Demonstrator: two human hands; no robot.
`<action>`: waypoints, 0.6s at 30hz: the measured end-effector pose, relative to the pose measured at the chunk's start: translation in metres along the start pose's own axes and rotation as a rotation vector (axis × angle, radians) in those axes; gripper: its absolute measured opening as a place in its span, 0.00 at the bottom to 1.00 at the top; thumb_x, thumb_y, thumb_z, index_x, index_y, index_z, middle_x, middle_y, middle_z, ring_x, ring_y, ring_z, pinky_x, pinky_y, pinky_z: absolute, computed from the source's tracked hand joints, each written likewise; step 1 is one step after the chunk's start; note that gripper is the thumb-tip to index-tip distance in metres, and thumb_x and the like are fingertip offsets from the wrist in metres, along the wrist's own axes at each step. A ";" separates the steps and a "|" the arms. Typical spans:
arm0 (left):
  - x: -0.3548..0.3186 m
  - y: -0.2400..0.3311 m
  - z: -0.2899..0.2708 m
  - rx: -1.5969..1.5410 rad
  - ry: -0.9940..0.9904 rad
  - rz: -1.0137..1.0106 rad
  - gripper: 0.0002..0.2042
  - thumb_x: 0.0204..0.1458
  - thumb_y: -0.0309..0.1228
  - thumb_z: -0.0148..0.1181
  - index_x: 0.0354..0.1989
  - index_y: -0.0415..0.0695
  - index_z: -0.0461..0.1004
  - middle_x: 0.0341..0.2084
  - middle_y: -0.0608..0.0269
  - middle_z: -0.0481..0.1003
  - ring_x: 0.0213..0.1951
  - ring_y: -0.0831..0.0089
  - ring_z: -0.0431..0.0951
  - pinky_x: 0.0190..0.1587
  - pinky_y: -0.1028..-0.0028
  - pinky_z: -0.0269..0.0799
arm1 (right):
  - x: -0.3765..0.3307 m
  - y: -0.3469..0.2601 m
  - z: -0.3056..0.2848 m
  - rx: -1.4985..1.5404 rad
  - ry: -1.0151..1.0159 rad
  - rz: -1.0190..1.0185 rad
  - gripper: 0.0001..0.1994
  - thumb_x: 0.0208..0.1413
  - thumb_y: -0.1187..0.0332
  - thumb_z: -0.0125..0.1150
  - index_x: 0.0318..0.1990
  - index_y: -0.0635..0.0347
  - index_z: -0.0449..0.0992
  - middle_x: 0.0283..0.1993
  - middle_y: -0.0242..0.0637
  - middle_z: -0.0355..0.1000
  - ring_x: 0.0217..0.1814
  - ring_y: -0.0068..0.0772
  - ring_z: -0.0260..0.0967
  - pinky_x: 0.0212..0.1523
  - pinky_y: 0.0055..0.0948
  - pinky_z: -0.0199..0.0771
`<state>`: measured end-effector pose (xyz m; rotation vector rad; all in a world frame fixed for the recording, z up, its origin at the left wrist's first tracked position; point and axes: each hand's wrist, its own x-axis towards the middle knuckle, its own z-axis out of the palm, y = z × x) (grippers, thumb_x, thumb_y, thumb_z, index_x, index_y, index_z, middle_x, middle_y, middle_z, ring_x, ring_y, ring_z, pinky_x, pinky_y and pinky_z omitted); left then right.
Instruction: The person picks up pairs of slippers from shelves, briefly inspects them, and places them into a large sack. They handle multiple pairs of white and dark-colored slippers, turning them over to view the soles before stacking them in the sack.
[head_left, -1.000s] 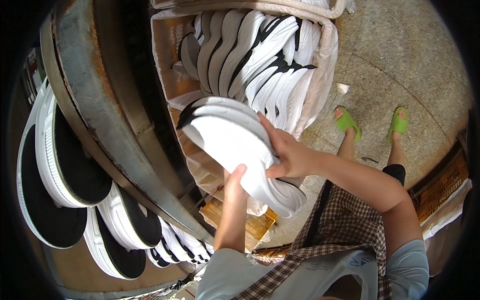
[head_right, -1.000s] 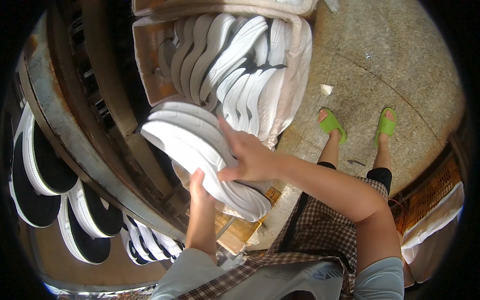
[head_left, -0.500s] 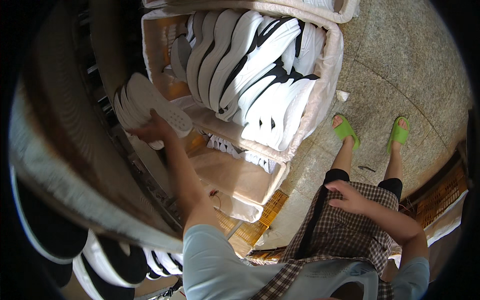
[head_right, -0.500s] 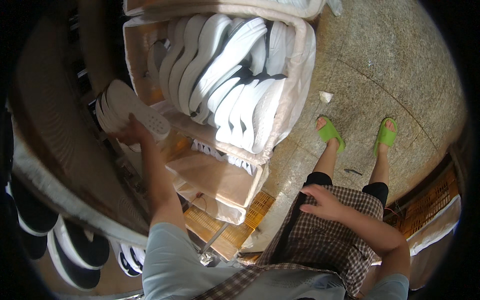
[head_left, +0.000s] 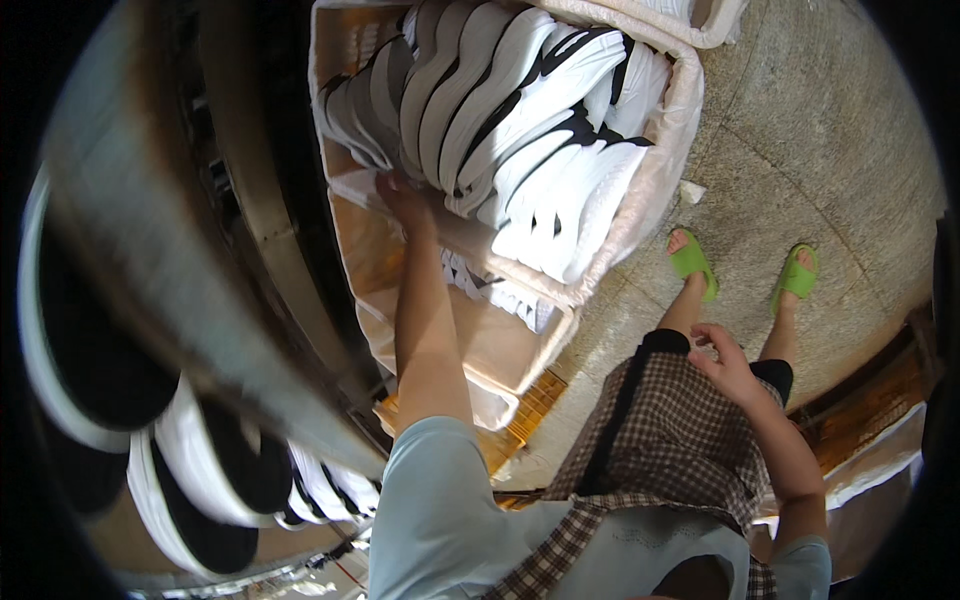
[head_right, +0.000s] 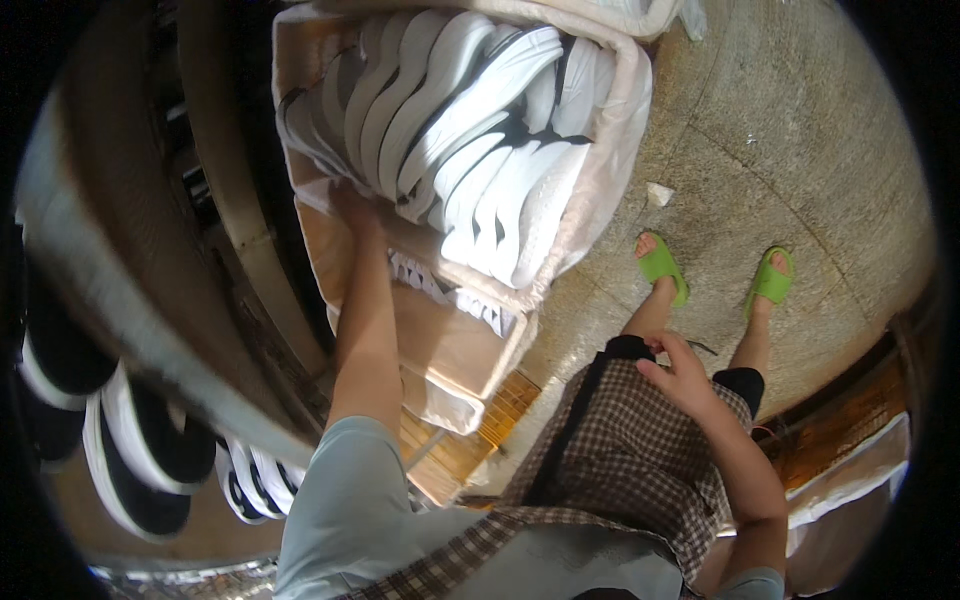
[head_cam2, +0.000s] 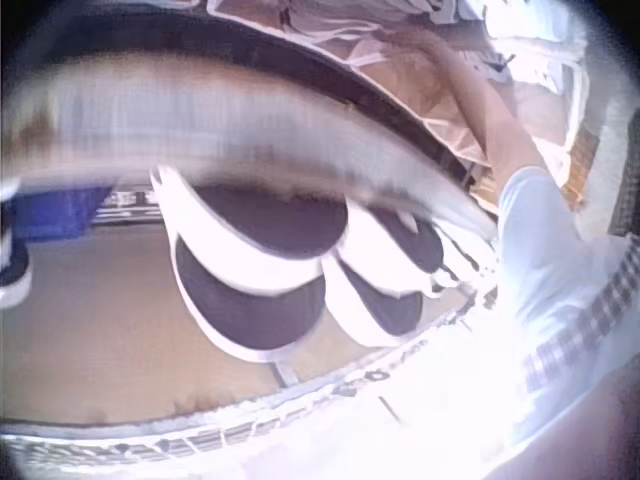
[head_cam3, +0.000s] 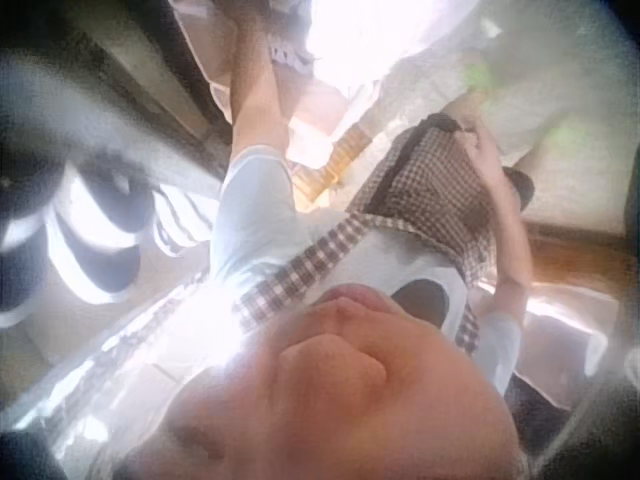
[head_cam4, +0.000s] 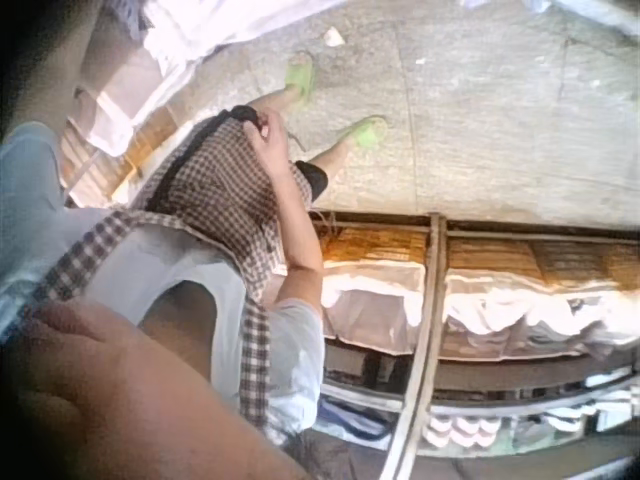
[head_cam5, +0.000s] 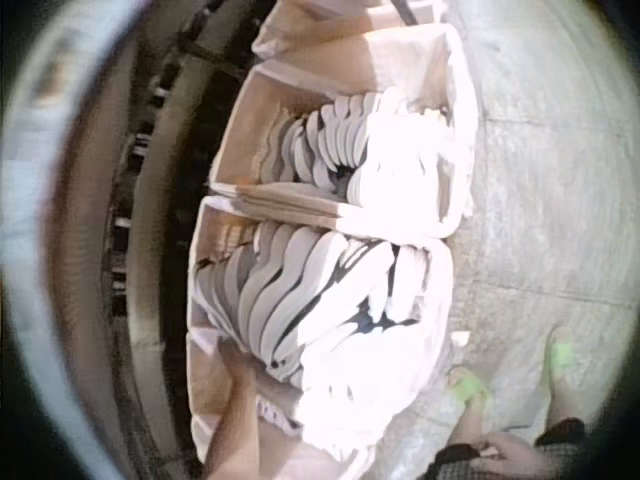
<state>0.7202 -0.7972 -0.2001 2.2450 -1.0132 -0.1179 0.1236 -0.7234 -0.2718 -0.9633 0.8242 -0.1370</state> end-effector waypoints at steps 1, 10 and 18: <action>-0.034 0.026 -0.002 0.148 0.002 -0.080 0.25 0.59 0.38 0.46 0.58 0.33 0.55 0.59 0.43 0.55 0.59 0.54 0.57 0.61 0.64 0.52 | -0.006 -0.009 -0.005 0.003 0.014 -0.065 0.22 0.53 0.59 0.59 0.50 0.64 0.67 0.45 0.43 0.66 0.46 0.35 0.65 0.48 0.31 0.65; -0.310 0.224 -0.081 0.324 -0.916 0.128 0.20 0.53 0.36 0.56 0.53 0.43 0.66 0.50 0.48 0.67 0.51 0.53 0.67 0.54 0.64 0.62 | -0.094 -0.084 -0.032 -0.093 0.044 -0.048 0.18 0.54 0.62 0.58 0.50 0.60 0.67 0.45 0.34 0.67 0.44 0.25 0.64 0.43 0.27 0.66; -0.424 0.230 -0.225 0.397 -0.610 -0.118 0.15 0.54 0.43 0.54 0.42 0.47 0.74 0.37 0.54 0.75 0.35 0.58 0.76 0.40 0.65 0.71 | -0.108 -0.167 0.018 -0.263 -0.133 -0.224 0.15 0.54 0.66 0.58 0.47 0.62 0.69 0.39 0.34 0.71 0.40 0.25 0.67 0.42 0.25 0.68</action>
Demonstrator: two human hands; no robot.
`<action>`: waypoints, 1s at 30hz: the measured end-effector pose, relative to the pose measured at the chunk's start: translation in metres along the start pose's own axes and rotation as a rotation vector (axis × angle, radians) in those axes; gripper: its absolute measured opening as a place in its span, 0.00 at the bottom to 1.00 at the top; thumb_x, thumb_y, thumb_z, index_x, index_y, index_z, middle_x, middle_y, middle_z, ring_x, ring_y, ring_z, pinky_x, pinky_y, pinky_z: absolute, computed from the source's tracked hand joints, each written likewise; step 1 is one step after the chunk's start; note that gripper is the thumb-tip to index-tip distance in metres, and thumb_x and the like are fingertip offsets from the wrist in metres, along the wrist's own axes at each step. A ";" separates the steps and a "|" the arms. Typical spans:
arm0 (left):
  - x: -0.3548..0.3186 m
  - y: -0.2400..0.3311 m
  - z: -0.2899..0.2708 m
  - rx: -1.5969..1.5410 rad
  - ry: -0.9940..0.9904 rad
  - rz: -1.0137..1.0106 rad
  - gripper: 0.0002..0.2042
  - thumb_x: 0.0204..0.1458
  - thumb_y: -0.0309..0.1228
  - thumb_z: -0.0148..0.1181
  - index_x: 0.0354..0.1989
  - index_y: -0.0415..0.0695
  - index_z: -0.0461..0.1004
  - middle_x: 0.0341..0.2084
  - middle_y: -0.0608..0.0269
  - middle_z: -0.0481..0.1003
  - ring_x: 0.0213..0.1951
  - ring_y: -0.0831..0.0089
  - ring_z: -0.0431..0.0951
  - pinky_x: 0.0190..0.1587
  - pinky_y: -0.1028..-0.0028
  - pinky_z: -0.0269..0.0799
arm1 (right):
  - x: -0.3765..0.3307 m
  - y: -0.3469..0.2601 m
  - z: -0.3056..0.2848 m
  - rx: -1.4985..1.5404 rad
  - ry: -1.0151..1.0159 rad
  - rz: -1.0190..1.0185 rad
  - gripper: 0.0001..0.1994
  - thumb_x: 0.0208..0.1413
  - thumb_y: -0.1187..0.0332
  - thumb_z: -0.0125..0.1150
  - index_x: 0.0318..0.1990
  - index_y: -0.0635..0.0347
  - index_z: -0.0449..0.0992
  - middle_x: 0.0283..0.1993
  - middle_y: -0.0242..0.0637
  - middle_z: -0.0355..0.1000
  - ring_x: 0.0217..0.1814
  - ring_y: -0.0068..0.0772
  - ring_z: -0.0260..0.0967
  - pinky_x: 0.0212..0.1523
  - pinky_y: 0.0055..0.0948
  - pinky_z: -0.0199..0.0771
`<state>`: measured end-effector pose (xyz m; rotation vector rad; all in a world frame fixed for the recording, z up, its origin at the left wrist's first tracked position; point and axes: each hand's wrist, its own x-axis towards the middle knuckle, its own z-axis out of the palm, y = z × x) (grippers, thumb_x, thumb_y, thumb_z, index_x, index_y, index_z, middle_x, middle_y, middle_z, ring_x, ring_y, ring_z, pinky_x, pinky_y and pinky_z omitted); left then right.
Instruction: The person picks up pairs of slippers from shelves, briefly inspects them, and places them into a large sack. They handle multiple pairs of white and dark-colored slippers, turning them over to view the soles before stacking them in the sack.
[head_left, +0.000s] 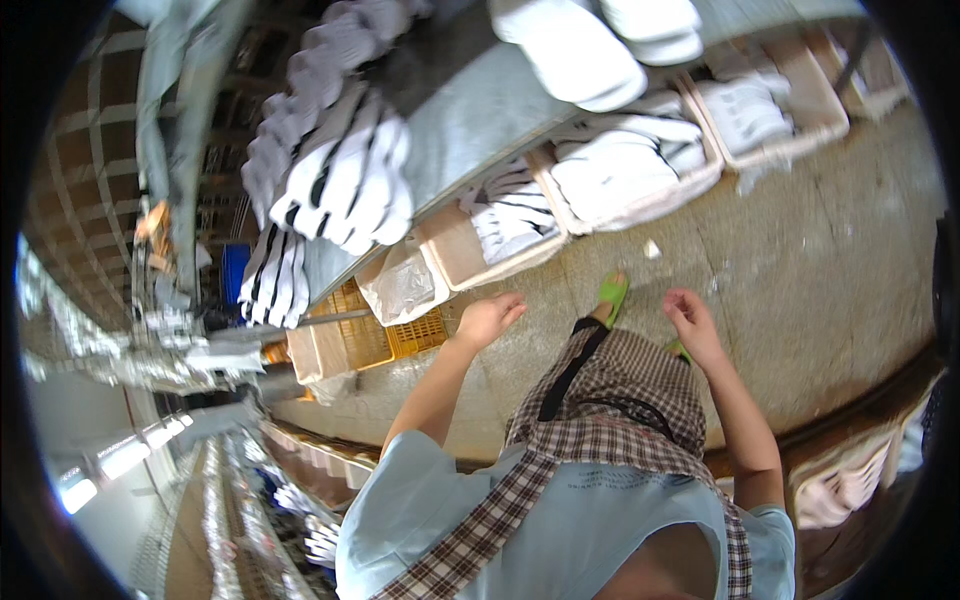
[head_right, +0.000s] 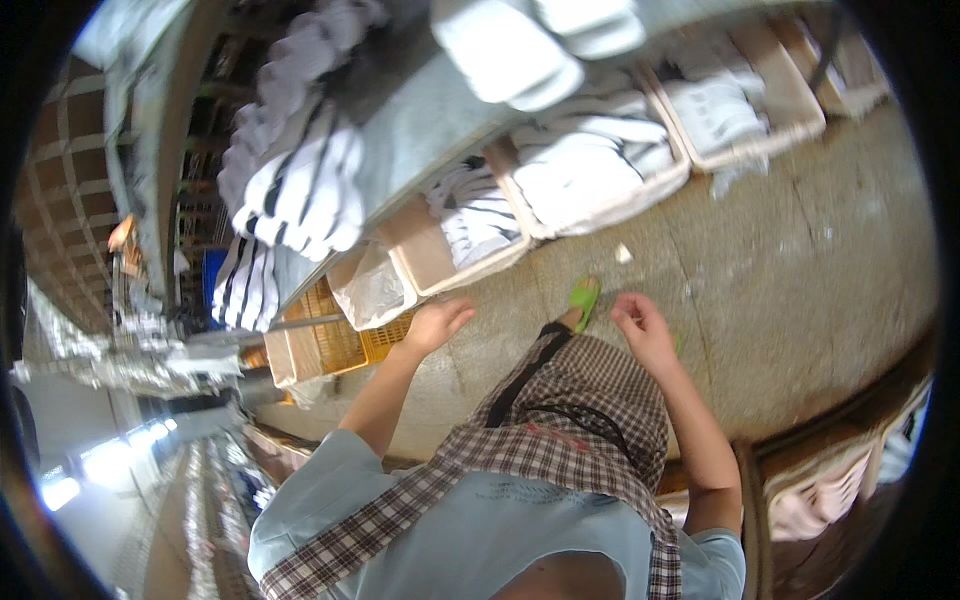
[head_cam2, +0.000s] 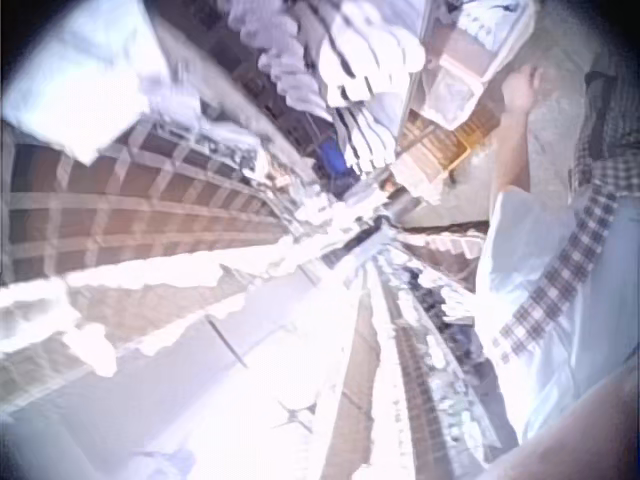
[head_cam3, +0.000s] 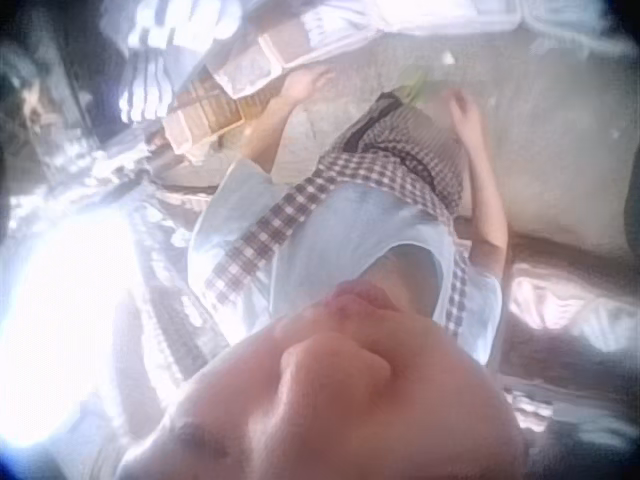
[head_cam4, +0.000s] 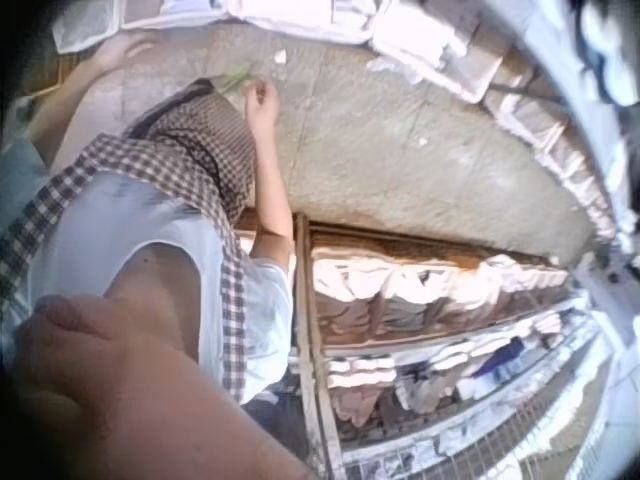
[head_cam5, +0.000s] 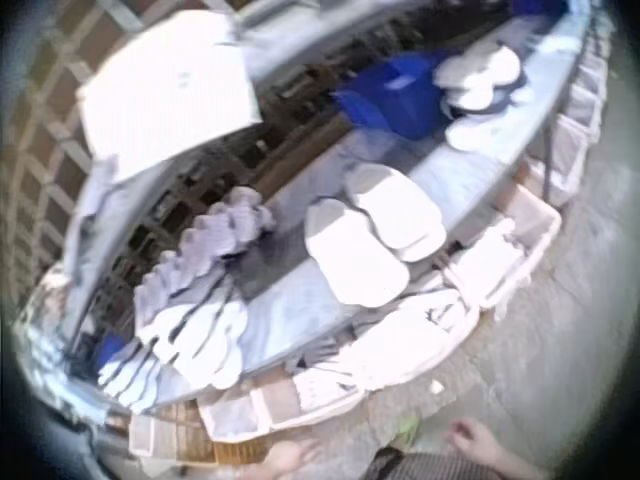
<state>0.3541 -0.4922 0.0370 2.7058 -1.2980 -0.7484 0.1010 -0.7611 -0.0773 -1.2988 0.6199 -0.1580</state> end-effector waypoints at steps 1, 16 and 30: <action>-0.018 -0.007 -0.008 0.033 0.111 -0.016 0.14 0.54 0.43 0.54 0.37 0.46 0.75 0.33 0.54 0.76 0.32 0.57 0.76 0.36 0.64 0.71 | 0.006 -0.015 0.007 -0.007 -0.020 0.002 0.15 0.54 0.66 0.58 0.47 0.62 0.69 0.40 0.34 0.70 0.40 0.25 0.67 0.42 0.25 0.68; -0.117 -0.175 -0.074 -0.327 0.939 -0.461 0.09 0.55 0.31 0.52 0.39 0.38 0.70 0.30 0.50 0.71 0.29 0.57 0.74 0.29 0.64 0.70 | 0.175 -0.208 0.219 0.091 -0.155 -0.470 0.15 0.54 0.70 0.58 0.48 0.64 0.67 0.40 0.33 0.70 0.42 0.21 0.66 0.44 0.20 0.66; -0.132 -0.289 -0.096 -0.486 0.763 -0.209 0.30 0.50 0.24 0.58 0.60 0.38 0.50 0.42 0.55 0.72 0.35 0.69 0.76 0.33 0.73 0.75 | 0.473 -0.273 0.271 -0.219 0.638 -0.456 0.26 0.51 0.62 0.56 0.57 0.63 0.61 0.51 0.48 0.66 0.53 0.44 0.63 0.53 0.36 0.64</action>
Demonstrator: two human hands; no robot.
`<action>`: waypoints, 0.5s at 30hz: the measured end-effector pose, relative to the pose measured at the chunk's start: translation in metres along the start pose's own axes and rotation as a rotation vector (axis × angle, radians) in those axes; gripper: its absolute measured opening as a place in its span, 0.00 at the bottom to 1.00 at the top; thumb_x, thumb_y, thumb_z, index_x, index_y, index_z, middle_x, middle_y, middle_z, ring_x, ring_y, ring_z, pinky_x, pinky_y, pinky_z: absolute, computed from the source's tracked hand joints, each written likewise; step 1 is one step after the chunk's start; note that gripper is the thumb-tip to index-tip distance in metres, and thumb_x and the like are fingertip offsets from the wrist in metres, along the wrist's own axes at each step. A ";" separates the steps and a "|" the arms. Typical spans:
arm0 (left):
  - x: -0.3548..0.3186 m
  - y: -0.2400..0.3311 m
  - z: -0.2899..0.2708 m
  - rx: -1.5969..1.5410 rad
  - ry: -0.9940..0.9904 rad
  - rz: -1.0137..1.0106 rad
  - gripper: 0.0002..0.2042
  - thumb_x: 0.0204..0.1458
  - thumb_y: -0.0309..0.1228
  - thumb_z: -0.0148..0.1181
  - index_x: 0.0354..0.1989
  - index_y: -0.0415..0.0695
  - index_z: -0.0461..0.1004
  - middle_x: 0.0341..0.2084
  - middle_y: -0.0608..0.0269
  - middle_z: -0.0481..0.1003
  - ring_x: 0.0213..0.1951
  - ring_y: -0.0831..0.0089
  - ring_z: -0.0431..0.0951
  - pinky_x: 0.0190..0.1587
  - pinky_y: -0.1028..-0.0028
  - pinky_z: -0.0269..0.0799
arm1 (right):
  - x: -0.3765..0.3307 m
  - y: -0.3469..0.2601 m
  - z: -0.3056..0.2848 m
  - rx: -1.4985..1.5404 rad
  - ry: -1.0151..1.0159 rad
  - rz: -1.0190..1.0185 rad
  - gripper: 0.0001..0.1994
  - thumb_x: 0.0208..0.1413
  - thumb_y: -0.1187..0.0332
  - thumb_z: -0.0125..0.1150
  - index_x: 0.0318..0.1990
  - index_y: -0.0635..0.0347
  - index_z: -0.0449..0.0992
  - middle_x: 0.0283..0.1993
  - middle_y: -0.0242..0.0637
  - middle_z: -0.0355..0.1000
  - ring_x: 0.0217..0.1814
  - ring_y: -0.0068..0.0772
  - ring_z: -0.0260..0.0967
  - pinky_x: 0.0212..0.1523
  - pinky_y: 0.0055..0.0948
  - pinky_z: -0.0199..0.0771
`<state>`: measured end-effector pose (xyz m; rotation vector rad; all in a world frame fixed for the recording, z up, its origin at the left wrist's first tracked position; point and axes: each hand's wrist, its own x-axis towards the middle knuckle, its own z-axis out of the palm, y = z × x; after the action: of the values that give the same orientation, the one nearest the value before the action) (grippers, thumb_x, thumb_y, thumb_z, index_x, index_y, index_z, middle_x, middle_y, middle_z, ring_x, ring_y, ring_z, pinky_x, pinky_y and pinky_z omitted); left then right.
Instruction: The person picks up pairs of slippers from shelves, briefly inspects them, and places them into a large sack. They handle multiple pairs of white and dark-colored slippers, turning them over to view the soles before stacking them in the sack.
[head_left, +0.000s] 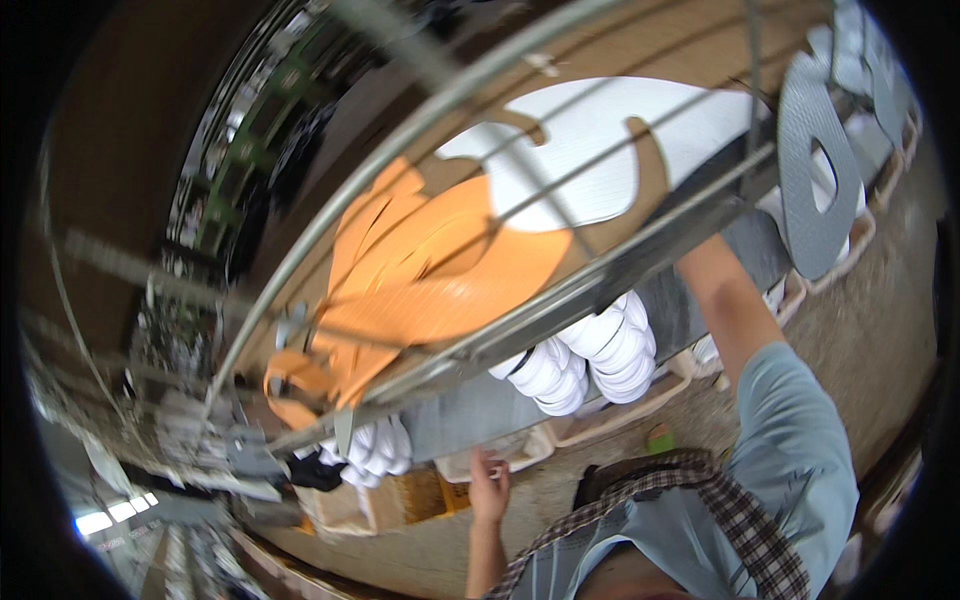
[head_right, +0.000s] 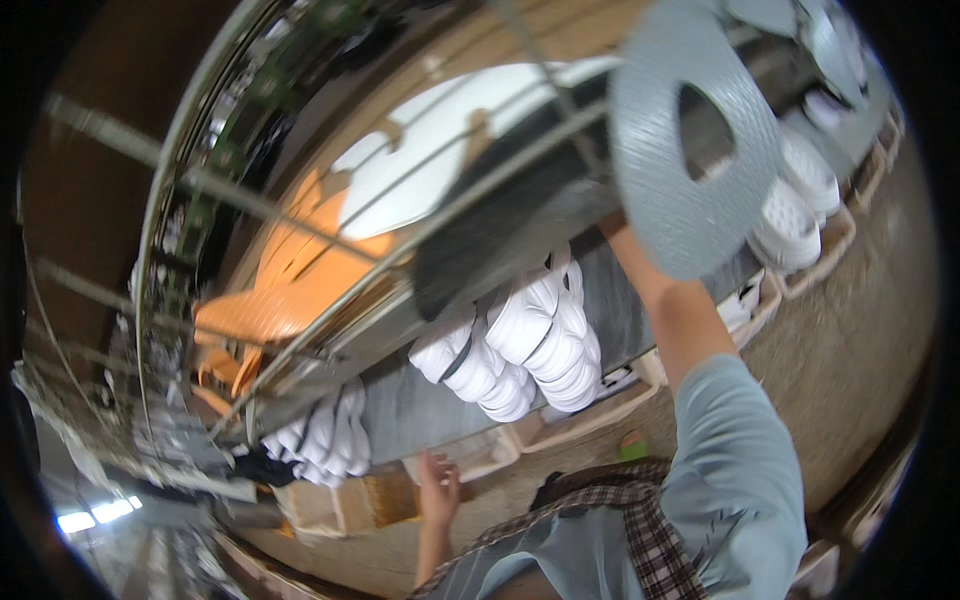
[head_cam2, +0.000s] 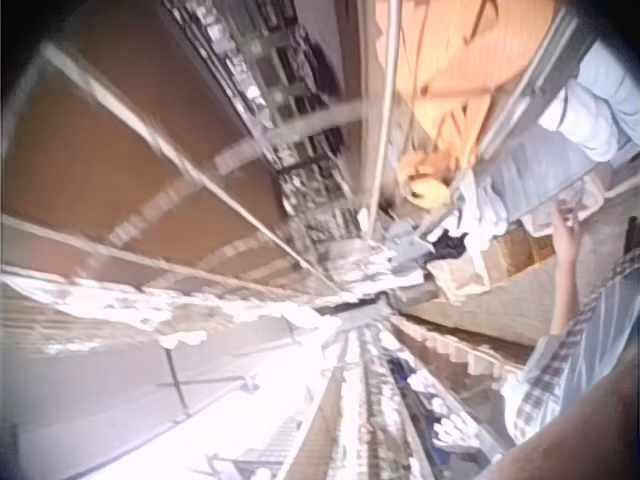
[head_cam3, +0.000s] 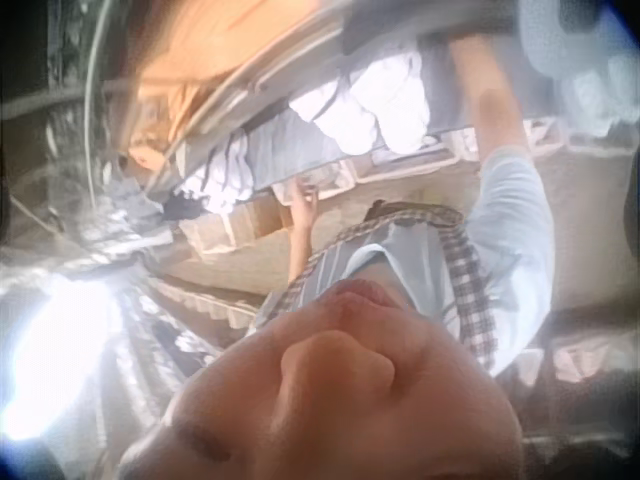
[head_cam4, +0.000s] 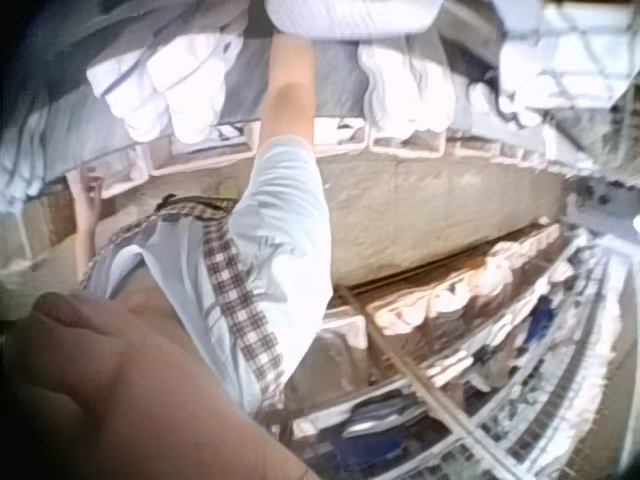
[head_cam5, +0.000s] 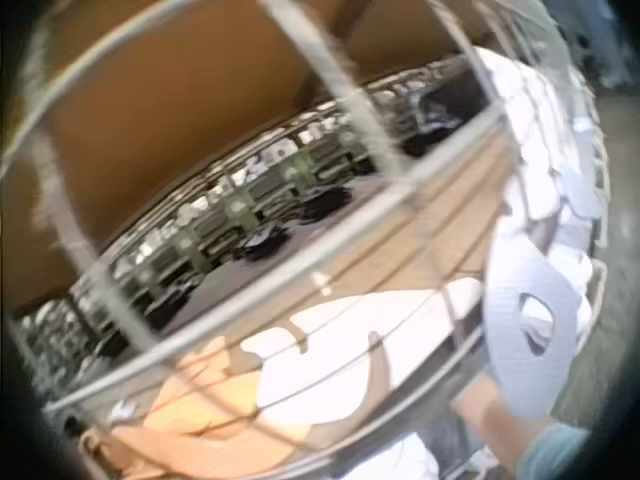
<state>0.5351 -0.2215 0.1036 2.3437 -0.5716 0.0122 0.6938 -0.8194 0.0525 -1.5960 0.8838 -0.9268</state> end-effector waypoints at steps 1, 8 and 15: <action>0.002 -0.001 -0.003 -0.004 -0.045 -0.006 0.31 0.50 0.23 0.57 0.61 0.39 0.48 0.45 0.54 0.70 0.36 0.69 0.76 0.34 0.73 0.75 | 0.001 0.010 -0.002 -0.017 0.013 0.017 0.27 0.51 0.61 0.56 0.57 0.63 0.61 0.51 0.48 0.66 0.54 0.44 0.62 0.53 0.36 0.64; 0.007 -0.004 -0.007 0.039 -0.266 -0.050 0.31 0.51 0.24 0.57 0.61 0.39 0.48 0.46 0.51 0.70 0.36 0.68 0.77 0.35 0.73 0.74 | 0.075 0.014 0.060 -0.098 0.044 -0.050 0.29 0.50 0.56 0.54 0.56 0.63 0.61 0.52 0.51 0.66 0.57 0.50 0.61 0.56 0.40 0.62; 0.009 -0.003 -0.005 0.063 -0.393 -0.063 0.31 0.51 0.24 0.57 0.61 0.39 0.48 0.46 0.49 0.69 0.38 0.66 0.77 0.35 0.73 0.75 | 0.117 0.003 0.151 -0.301 0.053 -0.182 0.27 0.48 0.59 0.56 0.54 0.63 0.62 0.51 0.55 0.66 0.55 0.55 0.63 0.53 0.43 0.64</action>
<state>0.5451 -0.2195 0.1071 2.4376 -0.6923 -0.4740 0.8792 -0.8634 0.0407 -1.9426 0.9612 -1.0015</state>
